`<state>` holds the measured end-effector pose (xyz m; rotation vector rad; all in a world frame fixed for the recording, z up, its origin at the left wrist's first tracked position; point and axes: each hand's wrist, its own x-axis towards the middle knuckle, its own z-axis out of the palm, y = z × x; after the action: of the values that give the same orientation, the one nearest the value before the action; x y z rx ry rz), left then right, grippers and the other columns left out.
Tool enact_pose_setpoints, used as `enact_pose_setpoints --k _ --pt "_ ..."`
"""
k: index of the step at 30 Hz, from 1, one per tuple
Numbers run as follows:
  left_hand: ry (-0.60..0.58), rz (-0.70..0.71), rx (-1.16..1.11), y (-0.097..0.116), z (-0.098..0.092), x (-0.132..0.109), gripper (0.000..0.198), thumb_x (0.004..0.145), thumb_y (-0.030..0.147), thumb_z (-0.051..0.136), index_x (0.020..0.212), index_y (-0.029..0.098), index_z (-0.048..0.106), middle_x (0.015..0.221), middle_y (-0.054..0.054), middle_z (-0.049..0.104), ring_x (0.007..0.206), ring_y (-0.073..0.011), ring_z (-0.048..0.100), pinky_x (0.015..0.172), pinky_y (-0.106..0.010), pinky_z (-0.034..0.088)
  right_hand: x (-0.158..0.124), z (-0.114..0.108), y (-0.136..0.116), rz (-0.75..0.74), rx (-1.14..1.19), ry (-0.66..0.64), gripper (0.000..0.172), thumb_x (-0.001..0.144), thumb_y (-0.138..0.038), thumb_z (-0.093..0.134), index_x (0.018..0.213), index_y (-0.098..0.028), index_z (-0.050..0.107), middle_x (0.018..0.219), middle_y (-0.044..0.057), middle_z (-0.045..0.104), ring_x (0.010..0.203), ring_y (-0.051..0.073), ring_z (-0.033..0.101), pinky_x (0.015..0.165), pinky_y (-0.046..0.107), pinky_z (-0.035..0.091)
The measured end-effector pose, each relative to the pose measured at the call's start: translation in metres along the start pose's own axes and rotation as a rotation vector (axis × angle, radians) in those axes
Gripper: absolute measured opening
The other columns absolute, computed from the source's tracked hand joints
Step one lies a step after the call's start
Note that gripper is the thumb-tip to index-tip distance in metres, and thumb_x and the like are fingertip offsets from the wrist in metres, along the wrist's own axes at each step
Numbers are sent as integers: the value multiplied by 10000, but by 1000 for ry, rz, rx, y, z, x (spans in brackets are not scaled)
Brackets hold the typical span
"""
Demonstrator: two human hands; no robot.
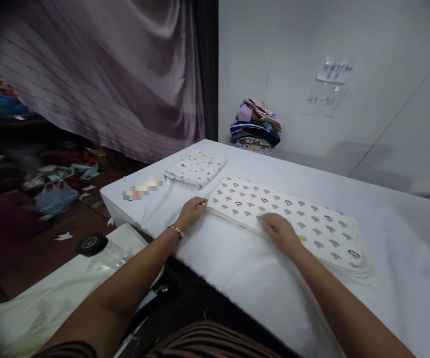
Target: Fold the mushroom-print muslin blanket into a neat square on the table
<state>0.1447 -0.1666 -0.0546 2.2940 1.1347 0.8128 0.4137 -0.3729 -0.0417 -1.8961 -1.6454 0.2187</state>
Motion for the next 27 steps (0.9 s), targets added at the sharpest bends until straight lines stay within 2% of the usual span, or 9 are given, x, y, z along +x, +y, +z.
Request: enact_pose_setpoints --k 5,9,12,19,27 --pt "25 -67 -33 2 6 -10 345 705 115 542 1033 189 618 988 -11 657 857 -145 591 822 -265 477 43 44 -52 -264 -49 -81 292 892 -296 407 1019 -217 657 1096 55 645 1036 211 557 931 366 416" --pt "44 -52 53 2 8 -9 215 709 185 591 921 167 620 935 -42 635 888 -179 576 855 -310 459 68 65 -82 -314 -167 -173 273 914 -268 397 965 -197 655 1006 63 642 957 201 545 897 338 387" --pt "43 -18 116 0 9 -9 88 728 192 582 809 174 611 881 -45 615 896 -189 557 867 -326 441 80 76 -99 -303 -266 -214 222 899 -262 450 986 -188 640 1019 75 612 960 206 511 872 326 369" --pt "47 34 82 -6 12 -8 30 761 175 582 746 175 608 848 -36 597 871 -172 541 840 -303 429 95 95 -115 -299 -437 -241 220 892 -272 482 1053 -181 601 1039 96 570 978 230 467 847 333 354" --pt "38 17 -14 -8 11 -7 106 813 192 562 718 184 608 851 -26 609 871 -157 546 839 -297 432 102 107 -124 -265 -497 -213 249 936 -309 404 956 -159 601 1002 108 578 950 230 502 813 320 373"
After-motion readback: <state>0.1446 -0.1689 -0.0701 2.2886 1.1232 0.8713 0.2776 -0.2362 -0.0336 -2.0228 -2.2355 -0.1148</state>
